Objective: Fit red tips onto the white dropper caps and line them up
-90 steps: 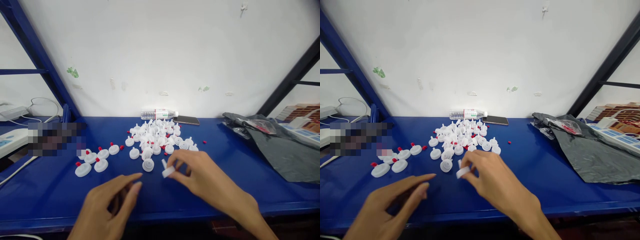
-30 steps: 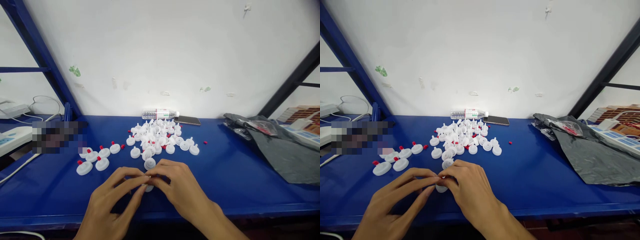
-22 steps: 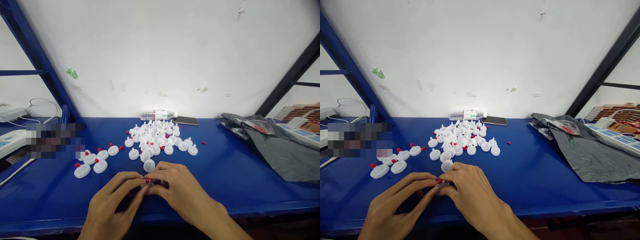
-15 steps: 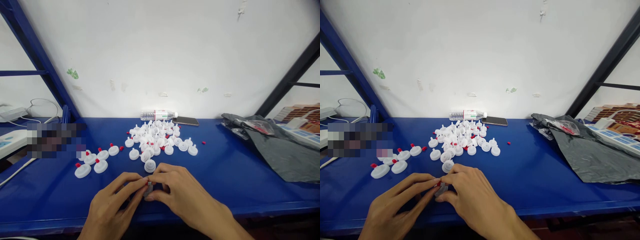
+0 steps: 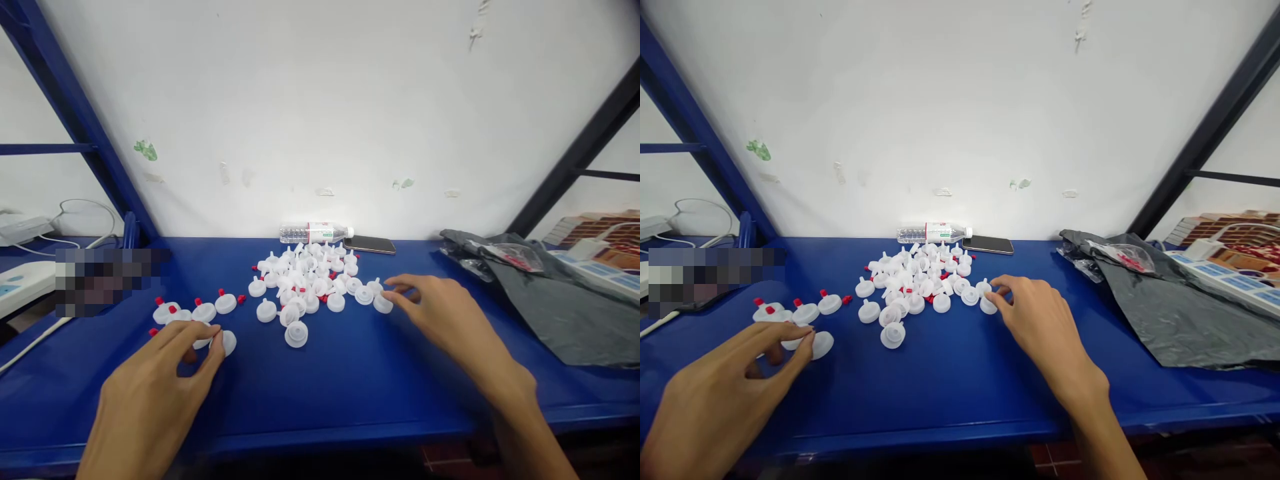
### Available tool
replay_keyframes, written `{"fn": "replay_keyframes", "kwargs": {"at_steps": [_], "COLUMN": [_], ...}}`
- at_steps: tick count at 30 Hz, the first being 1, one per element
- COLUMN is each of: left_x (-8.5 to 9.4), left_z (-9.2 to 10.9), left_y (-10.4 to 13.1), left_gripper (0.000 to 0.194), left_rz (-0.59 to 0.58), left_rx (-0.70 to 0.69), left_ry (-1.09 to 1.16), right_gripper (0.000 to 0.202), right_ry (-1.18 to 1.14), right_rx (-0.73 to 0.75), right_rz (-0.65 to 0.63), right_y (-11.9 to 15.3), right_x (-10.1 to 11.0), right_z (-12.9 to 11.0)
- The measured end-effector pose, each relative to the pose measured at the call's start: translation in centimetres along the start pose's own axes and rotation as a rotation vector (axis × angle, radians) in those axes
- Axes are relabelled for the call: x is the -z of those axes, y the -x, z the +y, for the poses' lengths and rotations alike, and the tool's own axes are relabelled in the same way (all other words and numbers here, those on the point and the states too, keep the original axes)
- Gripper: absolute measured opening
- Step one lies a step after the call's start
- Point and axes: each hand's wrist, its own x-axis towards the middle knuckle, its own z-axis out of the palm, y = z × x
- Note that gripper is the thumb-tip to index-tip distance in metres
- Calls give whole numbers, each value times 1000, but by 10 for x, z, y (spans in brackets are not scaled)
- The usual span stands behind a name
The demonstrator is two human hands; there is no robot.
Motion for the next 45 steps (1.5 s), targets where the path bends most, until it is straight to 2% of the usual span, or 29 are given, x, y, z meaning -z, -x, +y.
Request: {"fn": "replay_keyframes", "kwargs": {"at_steps": [4, 9, 11, 14, 18, 20, 22, 24, 26, 29, 32, 34, 36, 38, 40, 45], "left_x": [3, 1, 1, 1, 1, 3, 7, 10, 10, 1, -12, -18, -19, -19, -18, -23], "left_z": [-8, -9, -13, -23, -34, -33, -24, -9, 9, 34, 48, 53, 54, 54, 52, 39], "left_y": [-2, -3, -4, -6, -4, -2, 2, 8, 17, 30, 38, 40, 38, 36, 34, 31], "left_gripper": [31, 28, 26, 27, 27, 26, 31, 31, 23, 24, 33, 39, 41, 40, 37, 29], "left_rz": [-12, -50, -61, -56, -56, -18, 48, 97, 102, -16, -156, -214, -261, -286, -280, -226], "left_rx": [30, 125, 140, 56, -21, -4, 21, 6, -88, -301, -468, -543, -587, -601, -613, -616], "left_ry": [-70, -57, -58, -47, -36, -68, -114, -95, 76, 327, 334, 253, 182, 161, 184, 249], "right_gripper": [16, 16, 18, 17, 15, 12, 18, 26, 22, 22, 30, 38, 42, 43, 40, 23], "right_ry": [64, 42, -32, -200, -368, -424, -470, -490, -459, -281, -37, 59, 92, 99, 104, 59], "right_rx": [21, 41, 96, 215, 350, 419, 437, 392, 332, 242, 167, 219, 284, 315, 300, 184], "right_rz": [-93, -172, -240, -360, -406, -434, -452, -396, -266, -62, 19, 25, -4, -48, -82, -138], "right_y": [-3, 4, 11, 25, 41, 44, 44, 39, 30, 10, -9, -17, -20, -19, -18, -21], "right_x": [-5, 5, 9, 8, -4, -8, -7, 0, 9, 14, 2, -11, -23, -30, -31, -14], "right_z": [4, -3, -12, -34, -62, -70, -72, -67, -54, -18, 31, 60, 79, 86, 83, 63]}}
